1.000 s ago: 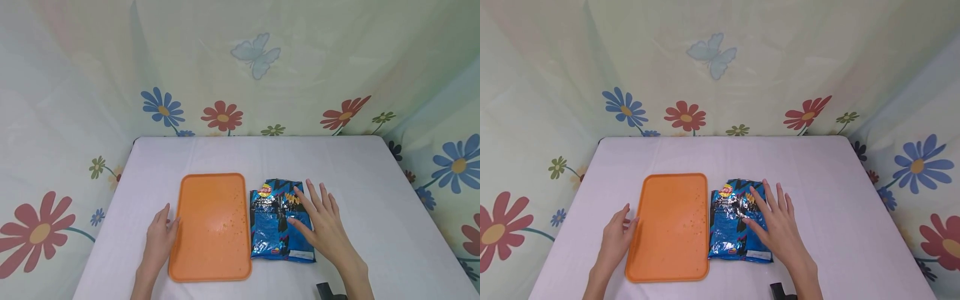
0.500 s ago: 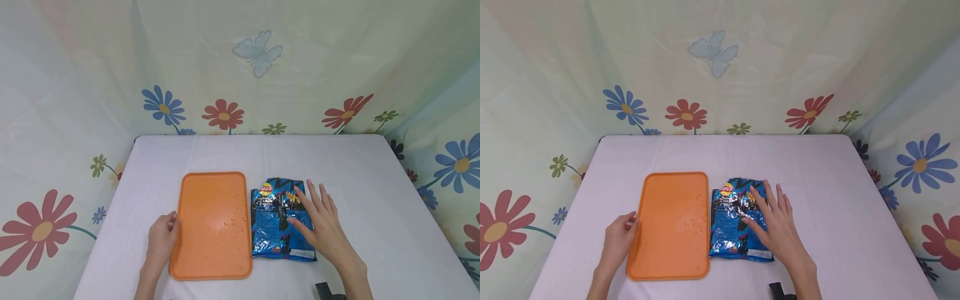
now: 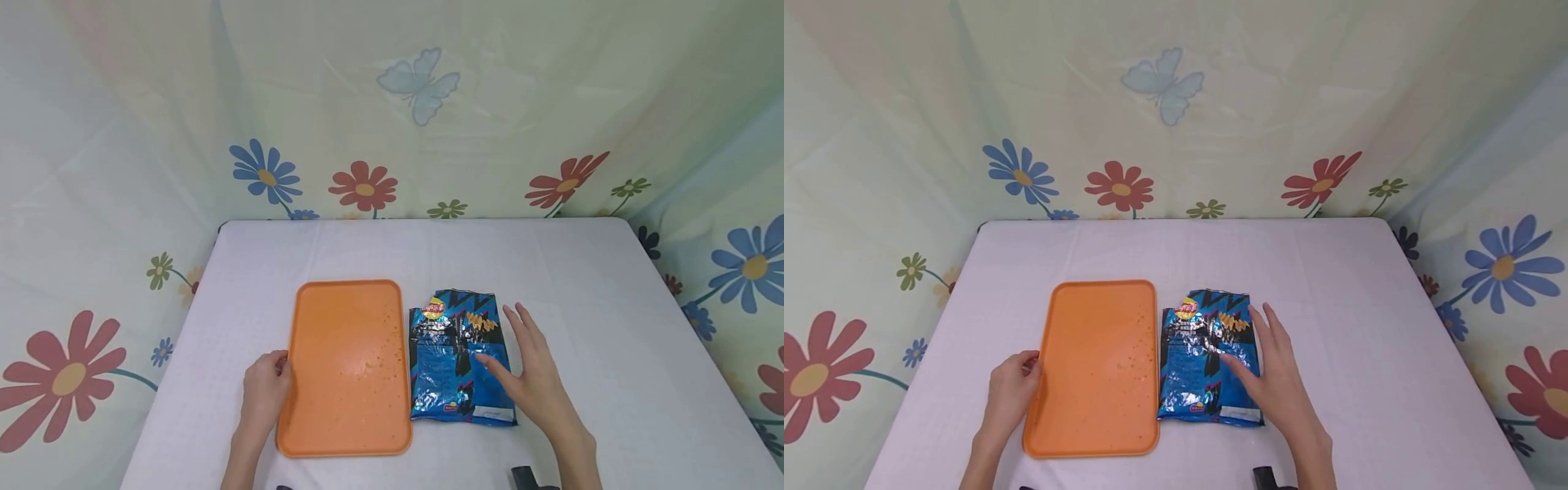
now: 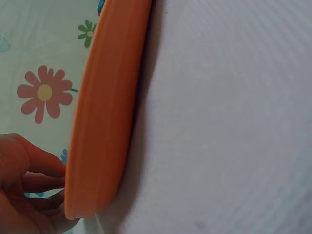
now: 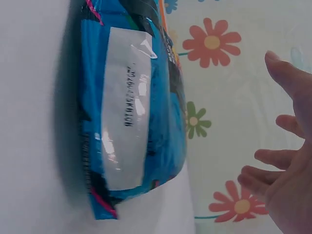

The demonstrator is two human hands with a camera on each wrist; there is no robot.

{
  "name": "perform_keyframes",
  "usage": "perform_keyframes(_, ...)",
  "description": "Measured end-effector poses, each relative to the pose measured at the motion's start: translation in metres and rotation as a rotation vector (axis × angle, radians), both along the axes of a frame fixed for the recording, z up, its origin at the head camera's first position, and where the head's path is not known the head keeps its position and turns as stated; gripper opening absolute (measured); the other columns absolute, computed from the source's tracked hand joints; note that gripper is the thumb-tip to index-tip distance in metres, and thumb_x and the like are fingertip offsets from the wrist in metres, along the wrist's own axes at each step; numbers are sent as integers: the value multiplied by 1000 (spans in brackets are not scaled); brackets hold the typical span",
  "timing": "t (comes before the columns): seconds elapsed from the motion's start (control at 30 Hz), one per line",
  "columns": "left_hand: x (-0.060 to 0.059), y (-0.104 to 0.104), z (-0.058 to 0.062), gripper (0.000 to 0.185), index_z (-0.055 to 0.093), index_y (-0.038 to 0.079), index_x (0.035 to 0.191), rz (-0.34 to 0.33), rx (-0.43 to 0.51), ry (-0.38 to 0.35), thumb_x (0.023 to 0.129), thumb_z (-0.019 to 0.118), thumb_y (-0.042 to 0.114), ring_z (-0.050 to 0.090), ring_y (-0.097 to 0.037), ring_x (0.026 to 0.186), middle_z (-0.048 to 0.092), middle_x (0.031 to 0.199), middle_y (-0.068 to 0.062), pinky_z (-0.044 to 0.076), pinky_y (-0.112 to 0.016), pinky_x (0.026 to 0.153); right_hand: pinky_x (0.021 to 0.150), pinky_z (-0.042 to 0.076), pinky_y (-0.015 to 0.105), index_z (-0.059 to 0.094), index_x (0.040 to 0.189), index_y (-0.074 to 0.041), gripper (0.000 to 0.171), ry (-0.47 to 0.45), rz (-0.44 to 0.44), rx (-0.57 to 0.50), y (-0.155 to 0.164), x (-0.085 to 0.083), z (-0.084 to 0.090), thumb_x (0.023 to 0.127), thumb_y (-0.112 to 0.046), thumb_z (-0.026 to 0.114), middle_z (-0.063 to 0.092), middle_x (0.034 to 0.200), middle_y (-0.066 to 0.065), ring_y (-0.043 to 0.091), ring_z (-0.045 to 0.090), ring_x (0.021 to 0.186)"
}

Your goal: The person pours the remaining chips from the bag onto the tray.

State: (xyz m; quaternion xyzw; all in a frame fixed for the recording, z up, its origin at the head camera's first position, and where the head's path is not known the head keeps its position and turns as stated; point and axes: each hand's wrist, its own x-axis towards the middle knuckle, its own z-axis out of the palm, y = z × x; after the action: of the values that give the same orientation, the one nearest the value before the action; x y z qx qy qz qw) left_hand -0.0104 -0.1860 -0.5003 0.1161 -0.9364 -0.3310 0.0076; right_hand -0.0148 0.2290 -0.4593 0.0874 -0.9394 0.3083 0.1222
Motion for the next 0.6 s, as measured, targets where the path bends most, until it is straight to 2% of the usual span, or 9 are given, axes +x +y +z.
perform_keyframes(0.1,-1,0,0,22,71,-12,112,6,-5,-6,94,64,-1,67,-24,77,70,90,-18,52,-27,61,97,42,75,33,160,-12,95,-47,-56,-66,1,4,-5,82,-16,87,30,165,23,52,38,143)
perform_keyframes(0.27,-2,0,-1,22,71,-11,113,10,-10,-7,94,63,-1,66,-23,76,70,91,-18,51,-26,60,100,45,68,32,161,-11,94,-74,-120,-122,1,8,-14,84,-14,85,34,162,24,51,44,139)
perform_keyframes(0.6,-1,0,-4,22,71,-10,114,18,8,-5,95,63,-1,66,-21,74,70,91,-18,47,-21,55,108,41,63,29,162,-11,87,-225,-253,-235,0,16,-26,92,-23,79,37,161,24,49,44,141)
